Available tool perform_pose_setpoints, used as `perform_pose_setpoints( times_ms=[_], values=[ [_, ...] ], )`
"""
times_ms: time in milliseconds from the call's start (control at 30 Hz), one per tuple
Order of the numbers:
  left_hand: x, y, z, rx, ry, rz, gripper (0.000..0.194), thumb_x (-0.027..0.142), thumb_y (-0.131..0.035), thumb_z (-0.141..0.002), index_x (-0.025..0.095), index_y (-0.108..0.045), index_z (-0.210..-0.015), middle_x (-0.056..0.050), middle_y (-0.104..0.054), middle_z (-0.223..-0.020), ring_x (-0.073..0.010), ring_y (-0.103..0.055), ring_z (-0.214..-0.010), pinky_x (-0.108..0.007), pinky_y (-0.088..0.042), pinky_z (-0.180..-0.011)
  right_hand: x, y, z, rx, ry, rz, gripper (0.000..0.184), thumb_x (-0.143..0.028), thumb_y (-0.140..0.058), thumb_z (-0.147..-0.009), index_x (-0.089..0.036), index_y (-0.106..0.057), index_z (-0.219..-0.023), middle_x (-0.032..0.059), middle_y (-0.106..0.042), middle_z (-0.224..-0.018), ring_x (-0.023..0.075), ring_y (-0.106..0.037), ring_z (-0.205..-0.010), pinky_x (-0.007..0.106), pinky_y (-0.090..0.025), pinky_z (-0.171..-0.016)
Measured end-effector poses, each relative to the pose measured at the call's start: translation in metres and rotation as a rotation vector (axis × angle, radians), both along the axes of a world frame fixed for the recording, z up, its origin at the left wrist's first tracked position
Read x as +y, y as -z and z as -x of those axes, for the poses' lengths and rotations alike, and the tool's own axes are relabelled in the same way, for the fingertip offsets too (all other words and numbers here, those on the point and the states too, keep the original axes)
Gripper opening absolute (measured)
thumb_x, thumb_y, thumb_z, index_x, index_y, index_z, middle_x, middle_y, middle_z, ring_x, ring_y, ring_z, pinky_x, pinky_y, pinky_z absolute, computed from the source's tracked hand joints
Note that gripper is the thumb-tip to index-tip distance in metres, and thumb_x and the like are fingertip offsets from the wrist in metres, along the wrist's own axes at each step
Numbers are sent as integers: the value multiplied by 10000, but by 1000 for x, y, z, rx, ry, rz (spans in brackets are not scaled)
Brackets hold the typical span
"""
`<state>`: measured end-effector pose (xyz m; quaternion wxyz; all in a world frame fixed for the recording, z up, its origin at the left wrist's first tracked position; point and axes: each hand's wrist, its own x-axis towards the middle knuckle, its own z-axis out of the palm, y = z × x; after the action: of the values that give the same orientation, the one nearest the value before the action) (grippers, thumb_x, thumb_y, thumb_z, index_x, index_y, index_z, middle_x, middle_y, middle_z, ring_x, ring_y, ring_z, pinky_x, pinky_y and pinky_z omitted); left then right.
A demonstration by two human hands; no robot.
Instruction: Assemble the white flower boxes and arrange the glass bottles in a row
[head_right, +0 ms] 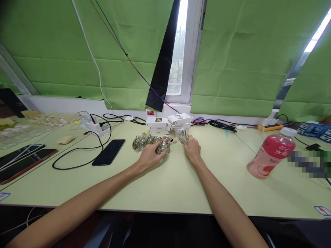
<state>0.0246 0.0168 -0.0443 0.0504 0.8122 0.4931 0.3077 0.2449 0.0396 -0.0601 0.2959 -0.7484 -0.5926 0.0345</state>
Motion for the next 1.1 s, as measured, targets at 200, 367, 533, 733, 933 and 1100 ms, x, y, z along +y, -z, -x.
perform_pose_setpoints(
  times_ms=[200,367,533,733,933,1100],
  values=[
    [1,0,0,2,7,-4,272,449,-583,-886,188,-660,-898,-23,-665,-649,-182,-594,-584,-267,-314,-566,7,8,-2,15,-93,-29,388,-291,-560,-958,-169,-555,-1326,78,-727,-900,234,-656,-862,274,-350,-646],
    [0,0,0,-9,21,-9,278,451,-580,-891,188,-666,-917,-22,-679,-667,-180,-595,-582,-267,-330,-574,8,9,-6,65,-159,-30,448,-270,-541,-963,-178,-510,-1401,74,-737,-945,238,-660,-904,275,-399,-718],
    [0,0,0,-1,7,0,273,452,-587,-883,191,-666,-899,-19,-660,-634,-184,-584,-564,-270,-323,-568,8,8,-4,70,-194,-7,473,-252,-516,-970,-191,-480,-1437,85,-738,-1014,245,-659,-957,291,-427,-784],
    [0,0,0,-20,20,0,257,443,-574,-889,197,-648,-872,-16,-656,-654,-170,-568,-561,-267,-313,-563,10,11,-4,52,-243,8,454,-240,-497,-971,-212,-496,-1424,86,-731,-1057,237,-656,-969,299,-436,-820],
    [-1,0,0,-29,32,-5,254,431,-570,-893,192,-656,-879,-18,-661,-667,-164,-561,-558,-272,-314,-562,8,10,0,45,-256,37,457,-243,-459,-982,-250,-478,-1438,86,-717,-1129,261,-639,-1040,326,-428,-830],
    [-1,0,1,-20,29,0,251,431,-578,-892,194,-660,-883,-20,-672,-677,-171,-577,-573,-273,-324,-562,1,7,8,102,-177,-57,509,-355,-545,-938,-201,-433,-1411,78,-697,-997,256,-636,-958,304,-420,-731]
  ],
)
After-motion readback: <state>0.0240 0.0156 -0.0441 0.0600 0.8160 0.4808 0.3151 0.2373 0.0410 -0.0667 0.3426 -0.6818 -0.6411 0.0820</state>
